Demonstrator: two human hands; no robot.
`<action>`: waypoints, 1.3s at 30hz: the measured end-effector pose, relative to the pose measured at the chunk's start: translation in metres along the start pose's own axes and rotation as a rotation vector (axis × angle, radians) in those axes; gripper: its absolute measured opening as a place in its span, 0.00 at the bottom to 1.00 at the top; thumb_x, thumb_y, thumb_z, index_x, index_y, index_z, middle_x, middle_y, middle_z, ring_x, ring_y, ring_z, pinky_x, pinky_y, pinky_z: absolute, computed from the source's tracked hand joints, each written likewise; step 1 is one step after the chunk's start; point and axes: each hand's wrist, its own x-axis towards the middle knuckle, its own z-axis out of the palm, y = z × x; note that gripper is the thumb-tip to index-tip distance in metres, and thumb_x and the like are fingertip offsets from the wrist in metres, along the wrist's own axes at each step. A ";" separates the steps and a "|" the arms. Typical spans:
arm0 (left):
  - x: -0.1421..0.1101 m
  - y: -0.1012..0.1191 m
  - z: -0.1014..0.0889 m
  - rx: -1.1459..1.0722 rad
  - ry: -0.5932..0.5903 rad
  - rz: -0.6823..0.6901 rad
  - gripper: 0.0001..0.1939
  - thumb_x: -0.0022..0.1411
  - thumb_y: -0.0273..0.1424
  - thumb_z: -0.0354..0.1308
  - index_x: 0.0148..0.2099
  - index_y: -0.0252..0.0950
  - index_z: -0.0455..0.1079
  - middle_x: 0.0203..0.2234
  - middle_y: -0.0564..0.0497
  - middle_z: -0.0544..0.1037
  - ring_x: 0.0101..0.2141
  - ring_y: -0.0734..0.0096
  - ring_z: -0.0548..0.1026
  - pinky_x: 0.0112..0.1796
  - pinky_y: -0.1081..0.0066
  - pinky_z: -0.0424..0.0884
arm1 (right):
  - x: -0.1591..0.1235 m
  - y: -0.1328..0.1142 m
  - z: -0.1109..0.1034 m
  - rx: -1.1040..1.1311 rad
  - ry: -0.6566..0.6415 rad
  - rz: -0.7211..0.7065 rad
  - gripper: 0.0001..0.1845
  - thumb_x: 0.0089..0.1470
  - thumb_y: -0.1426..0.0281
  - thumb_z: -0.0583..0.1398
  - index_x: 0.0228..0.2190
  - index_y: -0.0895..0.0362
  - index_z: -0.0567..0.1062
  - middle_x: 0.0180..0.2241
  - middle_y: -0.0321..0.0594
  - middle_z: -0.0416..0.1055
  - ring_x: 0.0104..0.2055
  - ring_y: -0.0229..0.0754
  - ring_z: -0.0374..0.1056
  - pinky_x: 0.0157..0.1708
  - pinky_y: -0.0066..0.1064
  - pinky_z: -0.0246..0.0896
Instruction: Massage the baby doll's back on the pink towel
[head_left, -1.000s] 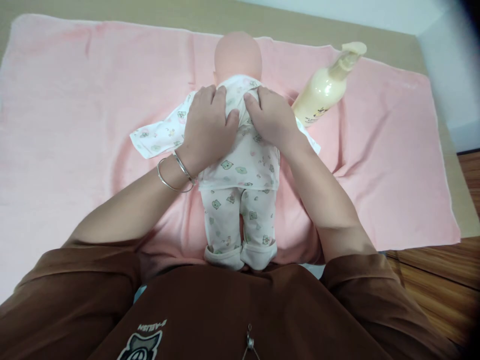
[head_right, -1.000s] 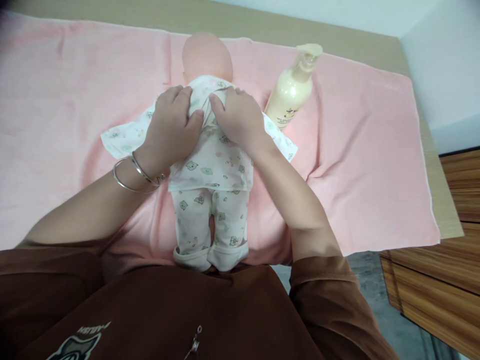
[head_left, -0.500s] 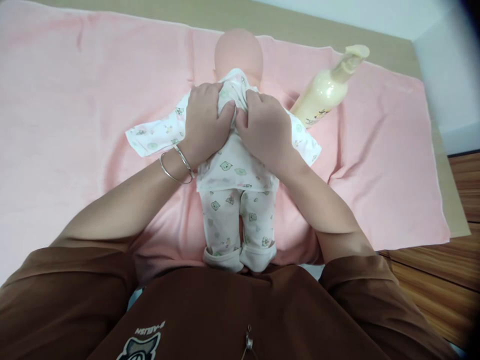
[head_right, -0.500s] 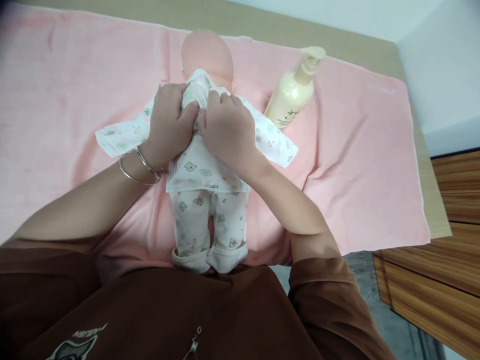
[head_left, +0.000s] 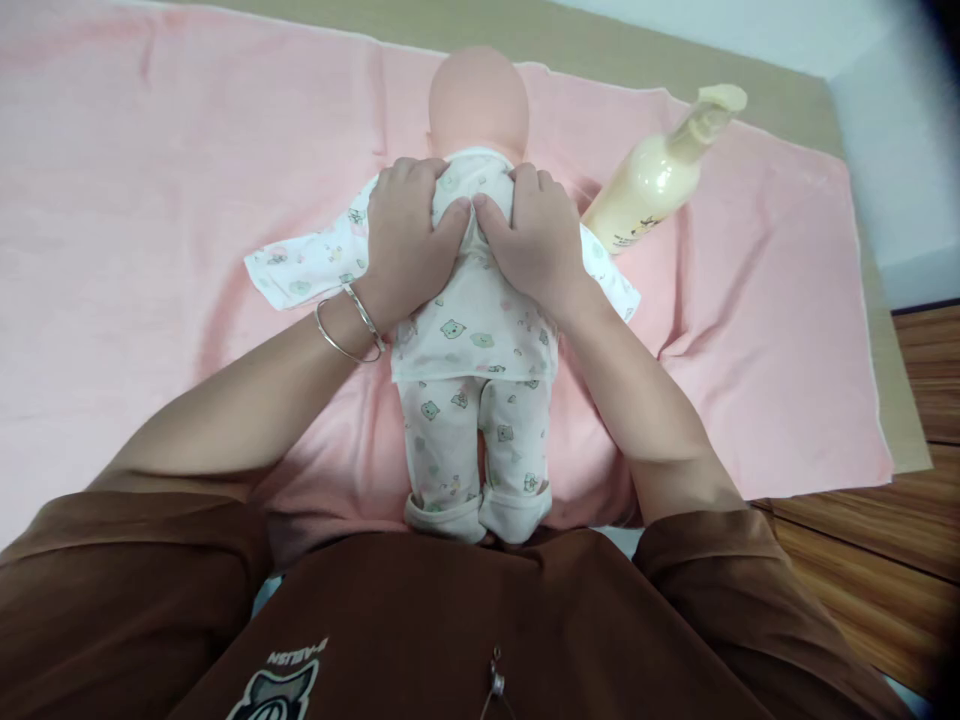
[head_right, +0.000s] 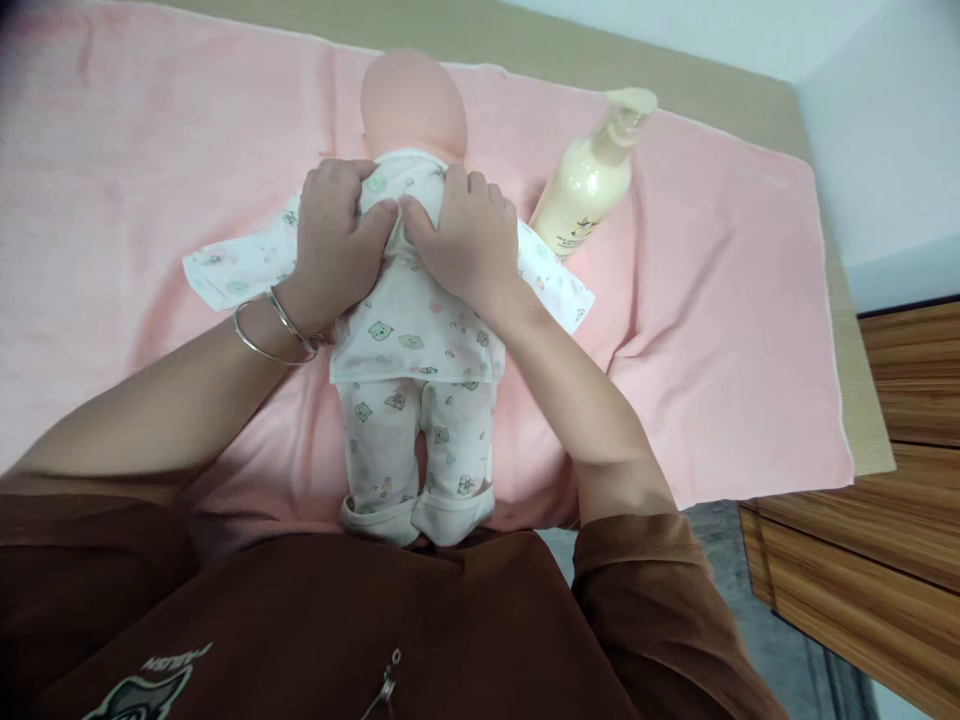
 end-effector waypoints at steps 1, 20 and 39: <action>0.000 -0.002 0.002 -0.015 0.014 0.006 0.15 0.72 0.42 0.51 0.55 0.42 0.70 0.49 0.44 0.75 0.53 0.50 0.69 0.57 0.52 0.64 | 0.000 -0.001 -0.001 0.000 0.007 -0.001 0.19 0.71 0.52 0.49 0.45 0.53 0.69 0.48 0.50 0.73 0.51 0.58 0.67 0.54 0.48 0.62; 0.008 0.017 -0.022 0.311 -0.253 -0.047 0.24 0.73 0.43 0.45 0.58 0.34 0.70 0.48 0.37 0.73 0.49 0.41 0.68 0.50 0.47 0.65 | 0.004 0.011 -0.012 0.053 -0.086 -0.062 0.20 0.71 0.51 0.49 0.44 0.52 0.70 0.49 0.50 0.74 0.53 0.60 0.70 0.53 0.50 0.64; -0.002 0.029 -0.021 0.330 -0.197 0.049 0.20 0.73 0.34 0.44 0.58 0.32 0.70 0.47 0.35 0.74 0.51 0.41 0.69 0.55 0.47 0.64 | -0.017 -0.009 -0.018 0.033 -0.041 -0.206 0.20 0.67 0.69 0.43 0.49 0.51 0.71 0.55 0.47 0.72 0.61 0.49 0.65 0.63 0.46 0.63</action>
